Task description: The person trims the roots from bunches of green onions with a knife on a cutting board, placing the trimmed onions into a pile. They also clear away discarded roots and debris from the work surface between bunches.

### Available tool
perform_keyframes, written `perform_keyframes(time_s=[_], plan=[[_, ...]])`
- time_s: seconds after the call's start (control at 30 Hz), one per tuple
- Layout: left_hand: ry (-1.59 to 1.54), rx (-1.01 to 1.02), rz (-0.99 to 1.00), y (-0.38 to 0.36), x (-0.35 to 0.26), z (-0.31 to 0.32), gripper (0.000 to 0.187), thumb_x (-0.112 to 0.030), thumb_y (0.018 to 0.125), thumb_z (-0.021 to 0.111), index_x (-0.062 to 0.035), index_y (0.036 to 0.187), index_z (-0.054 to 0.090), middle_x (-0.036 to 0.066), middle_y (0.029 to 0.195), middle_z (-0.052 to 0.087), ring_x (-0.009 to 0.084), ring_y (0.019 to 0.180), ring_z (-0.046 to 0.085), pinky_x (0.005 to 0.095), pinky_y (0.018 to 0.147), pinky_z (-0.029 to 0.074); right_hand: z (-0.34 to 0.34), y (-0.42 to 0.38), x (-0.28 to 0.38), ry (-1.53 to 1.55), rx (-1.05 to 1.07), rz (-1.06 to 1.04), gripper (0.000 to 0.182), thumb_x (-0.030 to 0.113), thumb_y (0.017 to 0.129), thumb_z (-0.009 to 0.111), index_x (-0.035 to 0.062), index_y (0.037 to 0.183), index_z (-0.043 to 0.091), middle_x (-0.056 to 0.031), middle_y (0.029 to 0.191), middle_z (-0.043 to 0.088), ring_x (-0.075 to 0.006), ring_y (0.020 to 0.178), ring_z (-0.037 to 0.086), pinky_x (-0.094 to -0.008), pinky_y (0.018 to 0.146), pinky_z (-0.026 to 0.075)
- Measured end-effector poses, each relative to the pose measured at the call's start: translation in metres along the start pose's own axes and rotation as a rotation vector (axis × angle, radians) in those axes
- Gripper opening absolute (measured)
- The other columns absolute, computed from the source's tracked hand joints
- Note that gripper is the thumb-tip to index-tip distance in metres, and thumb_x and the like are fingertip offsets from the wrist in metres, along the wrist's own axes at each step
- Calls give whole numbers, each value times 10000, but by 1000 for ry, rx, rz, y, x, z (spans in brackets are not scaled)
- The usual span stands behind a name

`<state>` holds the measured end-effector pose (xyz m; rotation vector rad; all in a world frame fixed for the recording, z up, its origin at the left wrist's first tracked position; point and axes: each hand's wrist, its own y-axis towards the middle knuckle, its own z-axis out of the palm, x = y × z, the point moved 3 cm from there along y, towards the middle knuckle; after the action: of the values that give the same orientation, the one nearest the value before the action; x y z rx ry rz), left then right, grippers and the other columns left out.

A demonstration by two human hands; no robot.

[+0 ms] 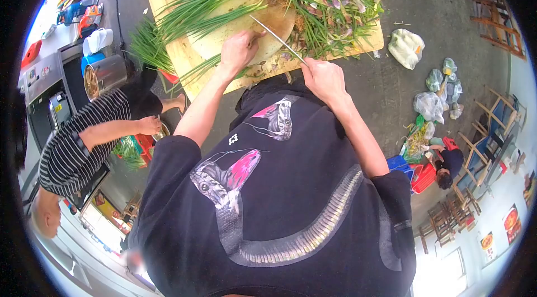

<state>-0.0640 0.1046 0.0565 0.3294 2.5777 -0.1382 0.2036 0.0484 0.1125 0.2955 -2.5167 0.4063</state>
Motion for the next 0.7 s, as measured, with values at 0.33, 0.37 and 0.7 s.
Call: perform_keyframes(time_s=[0.33, 0.37, 0.7], plan=[[-76, -64, -25, -1, 1, 8, 190, -136, 907, 754, -113, 1092, 789, 132, 960, 747, 359, 845, 736, 467, 738, 585, 7, -4, 3, -30, 4, -30, 226, 266, 1018, 644, 58, 949, 699, -197, 839, 740, -424, 767, 726, -522, 675, 579], [-55, -61, -46, 0, -1, 9, 183, -141, 912, 759, -116, 1091, 790, 126, 985, 753, 354, 856, 740, 462, 742, 588, 9, -6, 3, -35, -11, -38, 221, 264, 1017, 647, 58, 953, 696, -193, 831, 739, -419, 763, 728, -518, 669, 579], [-61, -81, -79, 1, -2, 16, 206, -151, 895, 774, -144, 1099, 801, 81, 1054, 767, 315, 808, 760, 439, 705, 601, 9, -11, 5, -60, -25, -59, 201, 250, 1012, 651, 61, 946, 673, -168, 801, 734, -392, 745, 738, -507, 654, 582]])
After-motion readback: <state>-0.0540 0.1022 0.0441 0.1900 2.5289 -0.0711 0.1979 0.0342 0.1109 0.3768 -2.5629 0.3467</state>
